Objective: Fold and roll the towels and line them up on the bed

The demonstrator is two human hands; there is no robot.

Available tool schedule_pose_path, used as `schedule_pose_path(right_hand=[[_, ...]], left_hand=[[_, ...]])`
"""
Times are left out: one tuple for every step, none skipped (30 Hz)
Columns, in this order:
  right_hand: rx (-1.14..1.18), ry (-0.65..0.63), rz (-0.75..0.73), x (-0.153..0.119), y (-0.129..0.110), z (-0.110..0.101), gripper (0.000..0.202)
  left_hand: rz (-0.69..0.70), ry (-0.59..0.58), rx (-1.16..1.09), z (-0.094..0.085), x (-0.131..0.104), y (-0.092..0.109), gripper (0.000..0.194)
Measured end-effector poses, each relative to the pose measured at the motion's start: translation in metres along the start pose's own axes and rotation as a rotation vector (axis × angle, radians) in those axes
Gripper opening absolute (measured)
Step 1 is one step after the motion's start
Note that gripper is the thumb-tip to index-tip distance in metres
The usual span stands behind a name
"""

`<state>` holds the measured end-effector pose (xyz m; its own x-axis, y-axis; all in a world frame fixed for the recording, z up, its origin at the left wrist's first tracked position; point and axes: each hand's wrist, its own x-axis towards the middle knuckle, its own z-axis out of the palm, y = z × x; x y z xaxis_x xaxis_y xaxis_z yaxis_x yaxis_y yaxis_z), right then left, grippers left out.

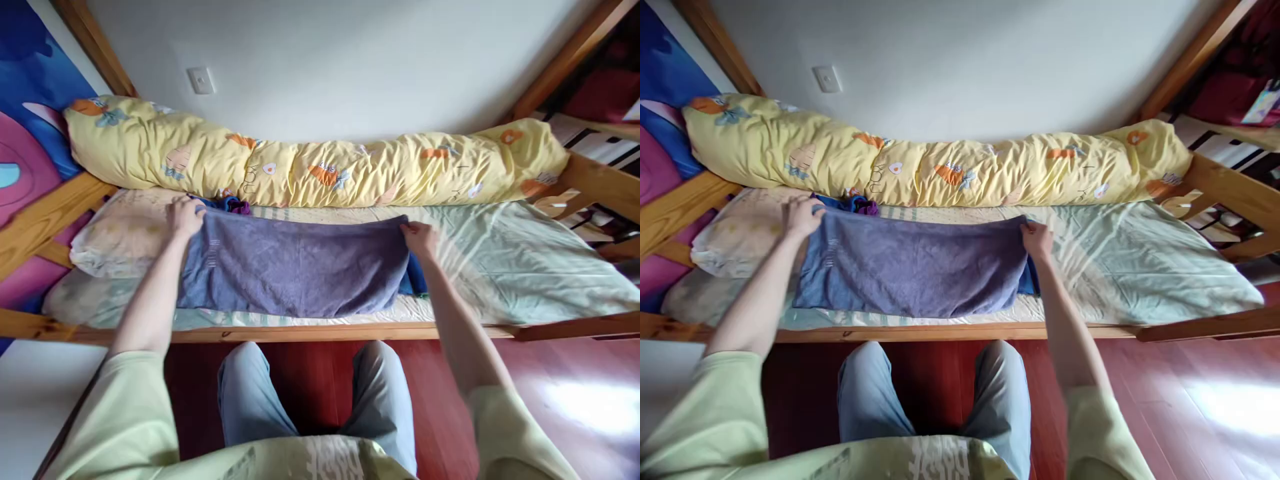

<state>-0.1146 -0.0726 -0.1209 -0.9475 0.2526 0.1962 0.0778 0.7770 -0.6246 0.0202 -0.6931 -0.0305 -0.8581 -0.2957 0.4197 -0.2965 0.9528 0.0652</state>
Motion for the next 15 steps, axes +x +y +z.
schedule_pose_path(right_hand=[[-0.058, 0.003, 0.022, -0.003, -0.008, 0.017, 0.034], [-0.108, 0.02, 0.021, -0.01, -0.017, 0.036, 0.042], [-0.154, 0.045, -0.008, -0.022, -0.025, 0.056, 0.05], [-0.192, 0.06, -0.07, -0.038, -0.034, 0.077, 0.055], [-0.215, 0.042, -0.175, -0.056, -0.043, 0.099, 0.055], [-0.22, -0.037, -0.333, -0.076, -0.052, 0.121, 0.054], [-0.219, -0.137, -0.49, -0.095, -0.062, 0.143, 0.053], [-0.221, -0.237, -0.595, -0.112, -0.072, 0.165, 0.053], [-0.231, -0.347, -0.653, -0.126, -0.081, 0.184, 0.054], [-0.242, -0.44, -0.659, -0.137, -0.089, 0.202, 0.055], [-0.253, -0.505, -0.636, -0.143, -0.096, 0.217, 0.056], [-0.259, -0.545, -0.611, -0.145, -0.1, 0.229, 0.057], [-0.257, -0.561, -0.591, -0.145, -0.102, 0.238, 0.058], [-0.245, -0.561, -0.587, -0.143, -0.101, 0.245, 0.058], [-0.225, -0.554, -0.601, -0.14, -0.099, 0.25, 0.059]], left_hand=[[-0.08, 0.01, -0.006, 0.025, -0.006, 0.013, 0.03], [-0.155, 0.039, -0.012, 0.049, -0.017, 0.028, 0.04], [-0.186, 0.042, -0.027, 0.072, -0.029, 0.045, 0.049], [-0.167, 0.011, -0.053, 0.095, -0.044, 0.062, 0.053], [-0.104, -0.055, -0.084, 0.115, -0.059, 0.081, 0.053], [0.003, -0.144, -0.109, 0.134, -0.073, 0.099, 0.053], [0.117, -0.236, -0.124, 0.151, -0.085, 0.117, 0.054], [0.213, -0.322, -0.133, 0.165, -0.094, 0.132, 0.055], [0.28, -0.401, -0.135, 0.177, -0.099, 0.146, 0.056], [0.315, -0.468, -0.132, 0.187, -0.101, 0.155, 0.057], [0.324, -0.52, -0.126, 0.194, -0.101, 0.162, 0.058], [0.311, -0.554, -0.119, 0.2, -0.098, 0.165, 0.059], [0.287, -0.57, -0.111, 0.205, -0.095, 0.164, 0.06], [0.259, -0.566, -0.103, 0.21, -0.091, 0.161, 0.061], [0.233, -0.546, -0.098, 0.213, -0.088, 0.156, 0.062]])
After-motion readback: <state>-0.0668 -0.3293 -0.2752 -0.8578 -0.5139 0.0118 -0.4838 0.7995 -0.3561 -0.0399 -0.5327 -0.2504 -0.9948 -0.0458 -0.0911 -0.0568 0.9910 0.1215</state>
